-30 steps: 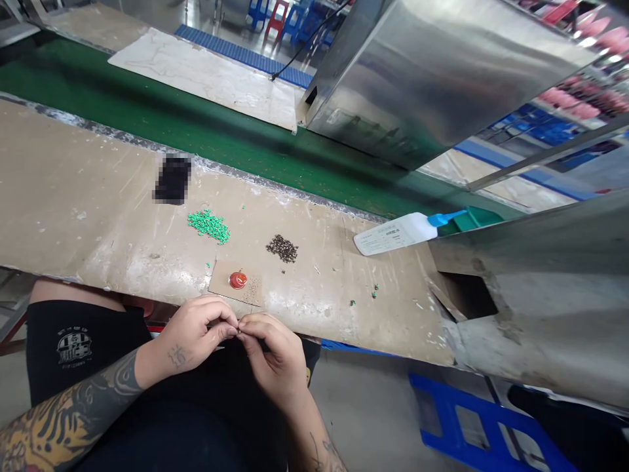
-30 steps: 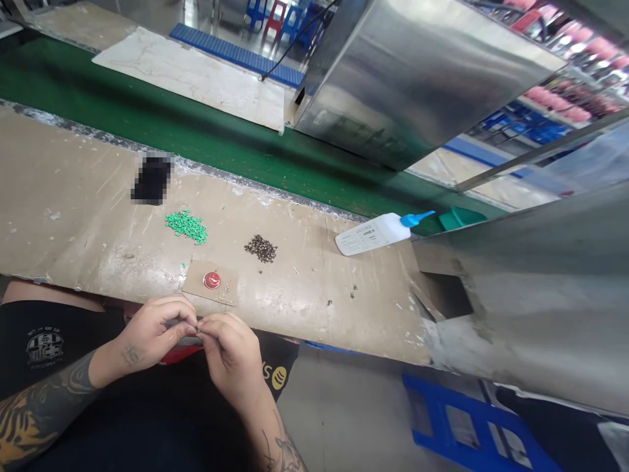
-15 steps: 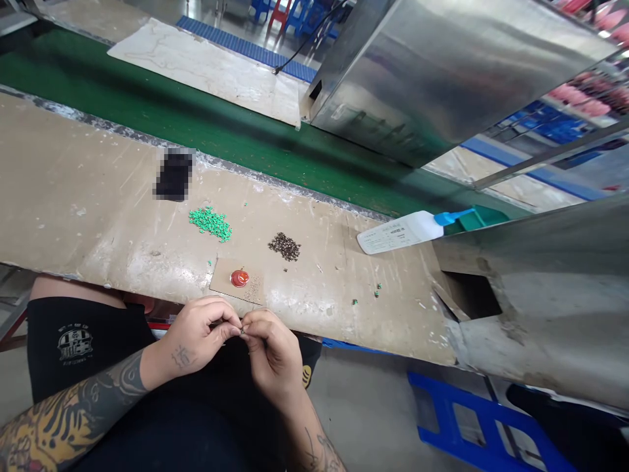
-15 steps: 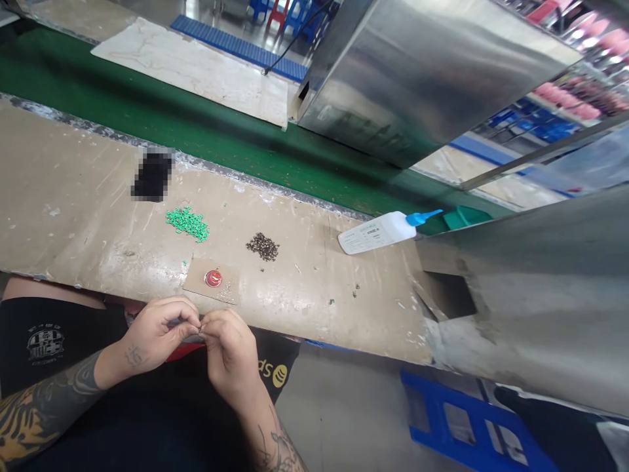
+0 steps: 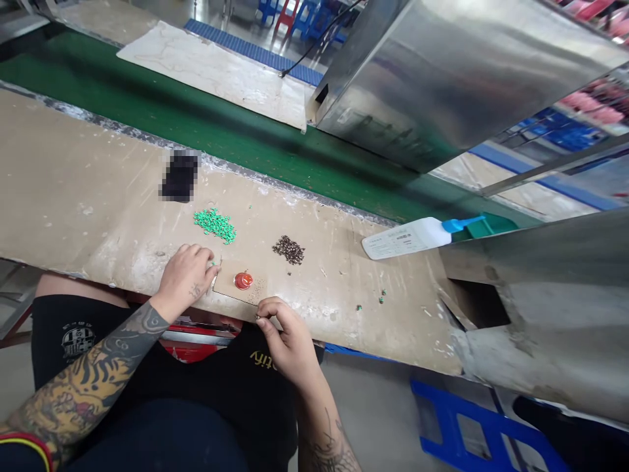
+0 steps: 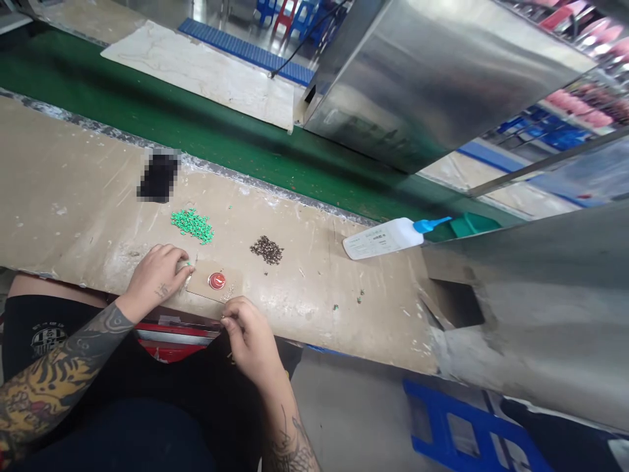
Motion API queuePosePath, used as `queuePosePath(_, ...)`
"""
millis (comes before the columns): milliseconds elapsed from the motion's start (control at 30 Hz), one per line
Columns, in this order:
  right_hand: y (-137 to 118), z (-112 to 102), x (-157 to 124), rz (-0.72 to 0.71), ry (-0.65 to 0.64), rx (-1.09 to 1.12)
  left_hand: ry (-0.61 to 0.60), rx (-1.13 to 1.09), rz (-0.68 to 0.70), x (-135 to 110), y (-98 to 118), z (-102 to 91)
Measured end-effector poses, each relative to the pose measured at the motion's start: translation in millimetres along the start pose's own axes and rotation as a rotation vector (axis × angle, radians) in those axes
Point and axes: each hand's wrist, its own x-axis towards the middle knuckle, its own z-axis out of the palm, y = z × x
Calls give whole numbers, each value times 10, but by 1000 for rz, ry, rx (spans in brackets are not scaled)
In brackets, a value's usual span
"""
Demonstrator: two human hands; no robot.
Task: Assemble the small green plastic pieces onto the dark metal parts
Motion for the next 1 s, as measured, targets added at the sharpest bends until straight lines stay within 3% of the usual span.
queuePosePath(167, 90, -21, 132, 25, 35, -151, 9, 69, 67, 25, -21, 126)
queuePosePath(433, 159, -41, 321, 52, 28, -265, 68, -49, 58, -52, -77, 165)
queuePosePath(700, 146, -45, 464, 23, -37, -297, 184, -536, -44, -132, -99, 36)
queuePosePath(1000, 150, -4, 571, 43, -104, -422, 54, -987, -265, -340, 98, -141)
